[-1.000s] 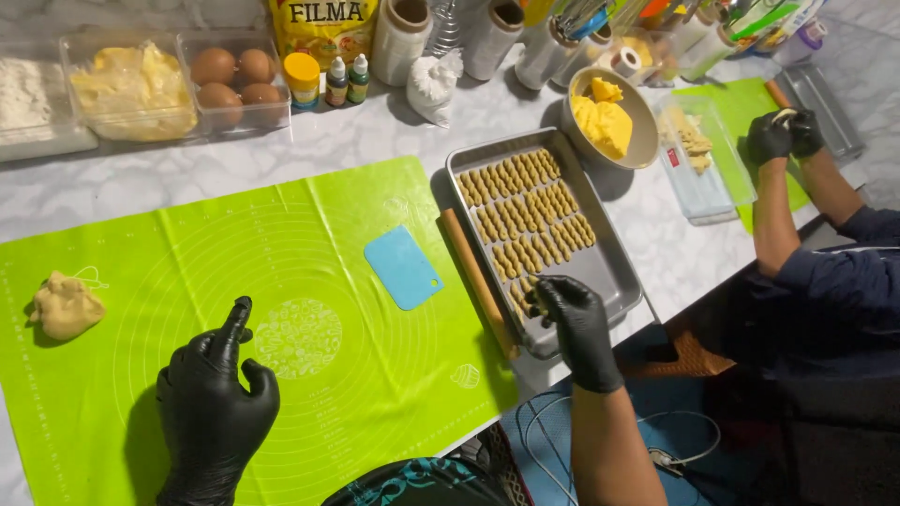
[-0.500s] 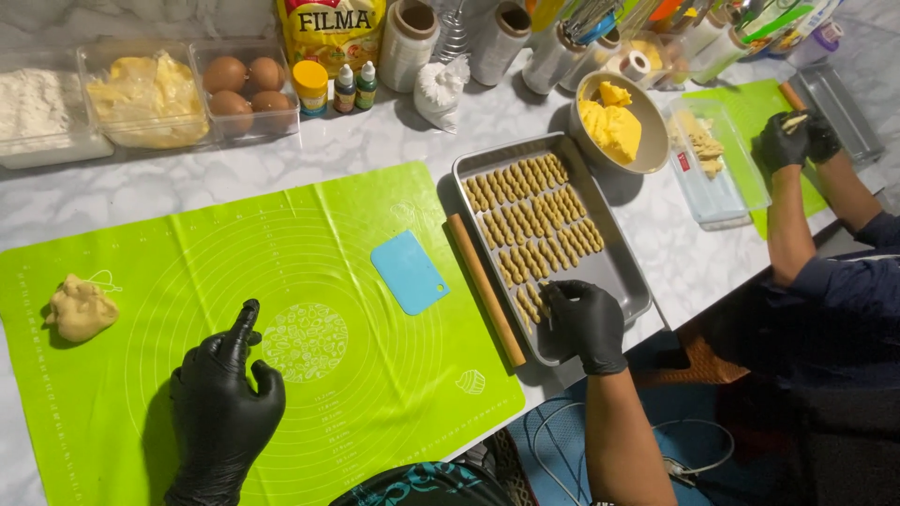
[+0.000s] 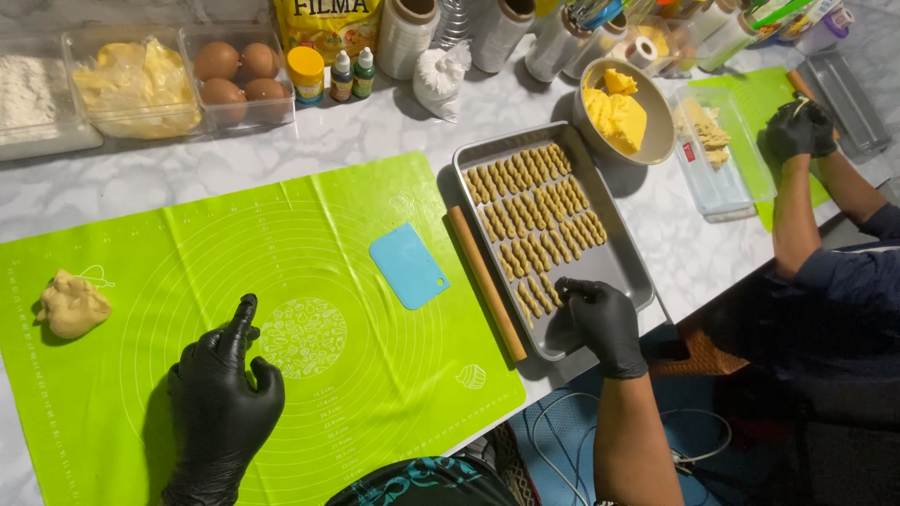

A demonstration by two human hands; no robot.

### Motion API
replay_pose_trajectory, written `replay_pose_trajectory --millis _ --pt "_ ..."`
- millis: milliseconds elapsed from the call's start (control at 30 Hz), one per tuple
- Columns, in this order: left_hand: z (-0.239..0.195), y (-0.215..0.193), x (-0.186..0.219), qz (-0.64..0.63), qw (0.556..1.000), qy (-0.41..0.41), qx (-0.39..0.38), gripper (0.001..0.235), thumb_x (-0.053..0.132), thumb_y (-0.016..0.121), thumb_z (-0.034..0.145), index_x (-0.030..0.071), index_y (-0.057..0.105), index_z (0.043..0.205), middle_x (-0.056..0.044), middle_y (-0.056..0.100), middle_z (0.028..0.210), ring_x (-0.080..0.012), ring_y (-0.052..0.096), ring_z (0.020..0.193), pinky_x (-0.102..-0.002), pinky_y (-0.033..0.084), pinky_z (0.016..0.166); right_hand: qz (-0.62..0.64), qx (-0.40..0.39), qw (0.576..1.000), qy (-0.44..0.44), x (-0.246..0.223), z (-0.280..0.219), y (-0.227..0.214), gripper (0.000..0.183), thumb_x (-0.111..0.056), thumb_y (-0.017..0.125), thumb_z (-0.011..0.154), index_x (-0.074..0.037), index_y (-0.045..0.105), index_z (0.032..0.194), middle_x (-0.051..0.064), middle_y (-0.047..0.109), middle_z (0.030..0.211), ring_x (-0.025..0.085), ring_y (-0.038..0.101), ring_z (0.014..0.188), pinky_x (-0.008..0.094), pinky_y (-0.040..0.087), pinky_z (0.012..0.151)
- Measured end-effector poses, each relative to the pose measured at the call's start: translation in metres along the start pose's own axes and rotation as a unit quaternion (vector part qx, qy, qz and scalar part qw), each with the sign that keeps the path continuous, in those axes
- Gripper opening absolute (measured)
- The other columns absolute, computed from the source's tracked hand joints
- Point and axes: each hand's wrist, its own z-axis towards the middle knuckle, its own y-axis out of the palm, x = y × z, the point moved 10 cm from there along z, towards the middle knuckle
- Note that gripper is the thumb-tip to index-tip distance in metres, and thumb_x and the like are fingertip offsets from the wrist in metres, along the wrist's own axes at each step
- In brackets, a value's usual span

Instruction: Twisting small strips of dough into spiral shapes using a wooden skewer and placing them on a baking tray.

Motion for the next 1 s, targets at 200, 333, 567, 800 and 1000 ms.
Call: replay_pose_trajectory --millis 200,333,567,800,1000 --pt "0.002 -0.001 0.002 0.013 1.0 0.006 -0.002 0.079 0.008 0.064 0.074 0.013 0.062 0.152 -0.003 0.078 0.11 -0.0316 0.069 0.086 -0.05 0.055 0.072 0.005 0.014 0.999 -0.033 0.008 0.001 0.009 0.035 -0.02 0.062 0.091 -0.018 0.08 0.122 0.006 0.078 0.121 0.024 0.074 0.101 0.038 0.057 0.08" --pt "0.002 -0.003 0.002 0.025 1.0 0.005 -0.008 0.079 0.009 0.064 0.074 0.016 0.061 0.153 -0.001 0.076 0.111 -0.0301 0.068 0.087 -0.049 0.055 0.073 -0.054 0.037 0.994 -0.088 0.005 0.002 0.012 0.033 -0.028 0.067 0.09 -0.022 0.081 0.12 0.004 0.079 0.112 0.024 0.073 0.094 0.038 0.055 0.07" --pt "0.004 -0.003 0.003 0.034 0.999 -0.002 -0.025 0.079 0.011 0.064 0.074 0.017 0.06 0.152 0.0 0.078 0.11 -0.0297 0.07 0.086 -0.049 0.057 0.071 -0.073 0.04 0.994 -0.074 -0.003 -0.005 0.008 0.033 -0.027 0.064 0.093 -0.023 0.079 0.123 0.005 0.078 0.114 0.025 0.072 0.092 0.04 0.054 0.065" --pt "0.01 -0.011 0.01 0.055 0.997 -0.006 -0.052 0.078 0.014 0.065 0.074 0.02 0.06 0.152 0.002 0.078 0.11 -0.029 0.072 0.085 -0.05 0.058 0.066 -0.108 0.056 0.979 -0.165 -0.01 -0.006 0.02 0.035 -0.02 0.062 0.093 -0.016 0.078 0.125 0.012 0.075 0.111 0.033 0.07 0.092 0.043 0.056 0.062" --pt "0.006 -0.001 0.004 0.022 0.999 0.004 -0.032 0.08 0.01 0.065 0.071 0.016 0.06 0.151 -0.005 0.077 0.107 -0.0335 0.071 0.081 -0.052 0.055 0.066 -0.118 0.142 0.965 -0.186 -0.039 -0.028 -0.016 0.039 -0.008 0.061 0.088 -0.019 0.081 0.119 0.008 0.076 0.097 0.026 0.068 0.077 0.039 0.049 0.051"
